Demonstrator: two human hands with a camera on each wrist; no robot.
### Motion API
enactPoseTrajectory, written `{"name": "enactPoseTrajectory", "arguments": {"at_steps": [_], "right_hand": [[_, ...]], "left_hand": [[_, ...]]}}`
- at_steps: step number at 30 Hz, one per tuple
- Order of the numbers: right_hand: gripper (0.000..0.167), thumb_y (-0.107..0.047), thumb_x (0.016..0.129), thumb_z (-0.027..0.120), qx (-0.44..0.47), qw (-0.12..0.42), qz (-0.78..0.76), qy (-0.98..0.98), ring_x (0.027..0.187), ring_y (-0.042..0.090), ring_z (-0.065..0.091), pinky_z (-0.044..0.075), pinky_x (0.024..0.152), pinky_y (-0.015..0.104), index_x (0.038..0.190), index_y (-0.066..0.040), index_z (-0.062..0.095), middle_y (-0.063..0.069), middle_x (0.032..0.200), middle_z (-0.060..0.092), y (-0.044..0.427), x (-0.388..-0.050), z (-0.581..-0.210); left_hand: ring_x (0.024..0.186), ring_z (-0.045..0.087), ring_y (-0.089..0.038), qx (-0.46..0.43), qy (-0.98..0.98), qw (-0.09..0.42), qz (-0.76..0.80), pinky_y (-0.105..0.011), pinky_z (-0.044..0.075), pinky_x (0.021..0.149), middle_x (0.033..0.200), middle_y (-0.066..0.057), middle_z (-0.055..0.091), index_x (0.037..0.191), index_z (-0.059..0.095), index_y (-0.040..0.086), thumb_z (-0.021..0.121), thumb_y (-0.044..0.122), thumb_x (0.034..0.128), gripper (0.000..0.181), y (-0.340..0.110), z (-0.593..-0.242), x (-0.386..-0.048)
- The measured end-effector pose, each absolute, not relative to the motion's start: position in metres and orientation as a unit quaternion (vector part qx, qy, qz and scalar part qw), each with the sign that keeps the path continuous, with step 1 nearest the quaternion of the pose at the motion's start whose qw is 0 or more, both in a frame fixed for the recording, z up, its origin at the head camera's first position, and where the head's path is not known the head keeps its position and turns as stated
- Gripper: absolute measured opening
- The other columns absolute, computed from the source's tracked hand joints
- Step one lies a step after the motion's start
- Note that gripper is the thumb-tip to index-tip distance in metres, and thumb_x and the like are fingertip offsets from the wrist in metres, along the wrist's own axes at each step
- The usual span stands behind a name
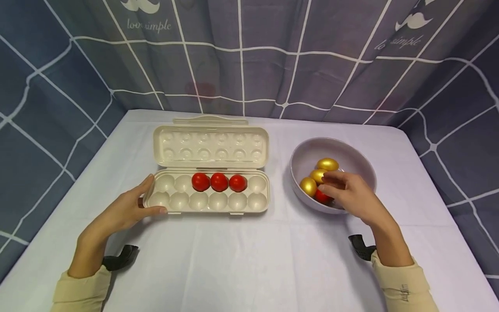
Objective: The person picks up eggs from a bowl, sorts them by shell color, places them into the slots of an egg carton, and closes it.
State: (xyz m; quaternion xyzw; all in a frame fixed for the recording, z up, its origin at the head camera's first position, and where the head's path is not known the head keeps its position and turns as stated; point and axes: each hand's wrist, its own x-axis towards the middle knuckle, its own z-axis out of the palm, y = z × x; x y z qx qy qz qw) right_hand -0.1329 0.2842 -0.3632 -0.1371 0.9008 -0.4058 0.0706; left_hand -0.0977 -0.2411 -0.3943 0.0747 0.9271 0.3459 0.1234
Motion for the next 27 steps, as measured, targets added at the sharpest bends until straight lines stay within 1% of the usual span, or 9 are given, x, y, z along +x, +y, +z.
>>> {"name": "enactPoseTrajectory", "arguments": {"at_steps": [2,4,8,11,16,18,20,23,27], "right_hand": [[0.044,-0.015,0.096,0.067,-0.135,0.064,-0.4,0.904,0.097,-0.005,0.056,0.047,0.077,0.009,0.129,0.012,0.056,0.026,0.122,0.062,0.286,-0.132,-0.365],[0.043,-0.013,0.094,0.068,-0.135,0.053,-0.387,0.911,0.096,-0.001,0.057,0.046,0.077,0.008,0.127,0.013,0.057,0.027,0.121,0.062,0.288,-0.13,-0.368],[0.042,-0.01,0.092,0.07,-0.135,0.035,-0.36,0.922,0.099,0.021,0.062,0.042,0.077,0.005,0.125,0.013,0.059,0.028,0.117,0.063,0.291,-0.128,-0.371],[0.041,-0.008,0.09,0.071,-0.134,0.032,-0.352,0.926,0.102,0.036,0.061,0.04,0.078,0.003,0.123,0.013,0.059,0.029,0.117,0.064,0.291,-0.13,-0.372],[0.047,-0.009,0.088,0.074,-0.116,0.049,-0.342,0.931,0.107,0.04,0.06,0.04,0.079,0.005,0.125,0.014,0.058,0.03,0.121,0.061,0.286,-0.14,-0.373],[0.049,-0.009,0.087,0.075,-0.109,0.057,-0.331,0.935,0.108,0.041,0.06,0.044,0.085,0.016,0.127,0.014,0.057,0.031,0.123,0.06,0.283,-0.143,-0.374],[0.05,-0.008,0.086,0.076,-0.109,0.061,-0.31,0.943,0.106,0.041,0.059,0.047,0.089,0.031,0.126,0.014,0.057,0.031,0.121,0.06,0.281,-0.146,-0.376],[0.047,-0.007,0.083,0.076,-0.12,0.06,-0.27,0.953,0.101,0.042,0.057,0.044,0.088,0.052,0.122,0.013,0.059,0.031,0.114,0.062,0.276,-0.15,-0.377],[0.045,-0.007,0.08,0.078,-0.132,0.058,-0.236,0.961,0.093,0.041,0.057,0.044,0.083,0.054,0.118,0.011,0.062,0.028,0.103,0.065,0.273,-0.153,-0.379]], "left_hand": [[0.146,0.01,-0.042,0.075,0.926,0.124,0.349,-0.06,0.016,0.114,0.161,-0.024,0.006,0.154,0.007,-0.008,0.076,0.044,0.0849,0.11,-0.24,-0.395,-0.098],[0.146,0.01,-0.042,0.077,0.925,0.125,0.35,-0.06,0.016,0.114,0.161,-0.024,0.006,0.154,0.008,-0.008,0.076,0.045,0.0849,0.11,-0.239,-0.396,-0.098],[0.146,0.01,-0.042,0.072,0.927,0.127,0.344,-0.06,0.016,0.114,0.161,-0.024,0.005,0.154,0.006,-0.006,0.076,0.047,0.0838,0.112,-0.241,-0.395,-0.098],[0.146,0.01,-0.043,0.07,0.927,0.128,0.344,-0.061,0.016,0.113,0.161,-0.023,0.005,0.154,0.005,-0.005,0.076,0.048,0.0835,0.114,-0.242,-0.395,-0.098],[0.146,0.011,-0.043,0.07,0.927,0.128,0.345,-0.061,0.017,0.113,0.161,-0.023,0.005,0.155,0.005,-0.005,0.076,0.048,0.0836,0.114,-0.243,-0.395,-0.098],[0.146,0.011,-0.043,0.071,0.927,0.127,0.347,-0.061,0.017,0.113,0.161,-0.024,0.005,0.154,0.005,-0.006,0.077,0.047,0.0836,0.114,-0.243,-0.396,-0.098],[0.146,0.012,-0.043,0.072,0.927,0.126,0.346,-0.061,0.017,0.113,0.161,-0.024,0.006,0.154,0.005,-0.006,0.077,0.046,0.0837,0.113,-0.243,-0.396,-0.098],[0.146,0.012,-0.044,0.073,0.927,0.125,0.345,-0.061,0.018,0.113,0.161,-0.024,0.006,0.154,0.005,-0.006,0.077,0.046,0.0838,0.113,-0.243,-0.396,-0.098],[0.145,0.013,-0.044,0.074,0.929,0.124,0.342,-0.062,0.018,0.113,0.161,-0.024,0.006,0.155,0.005,-0.005,0.076,0.047,0.084,0.113,-0.243,-0.396,-0.098]]}}
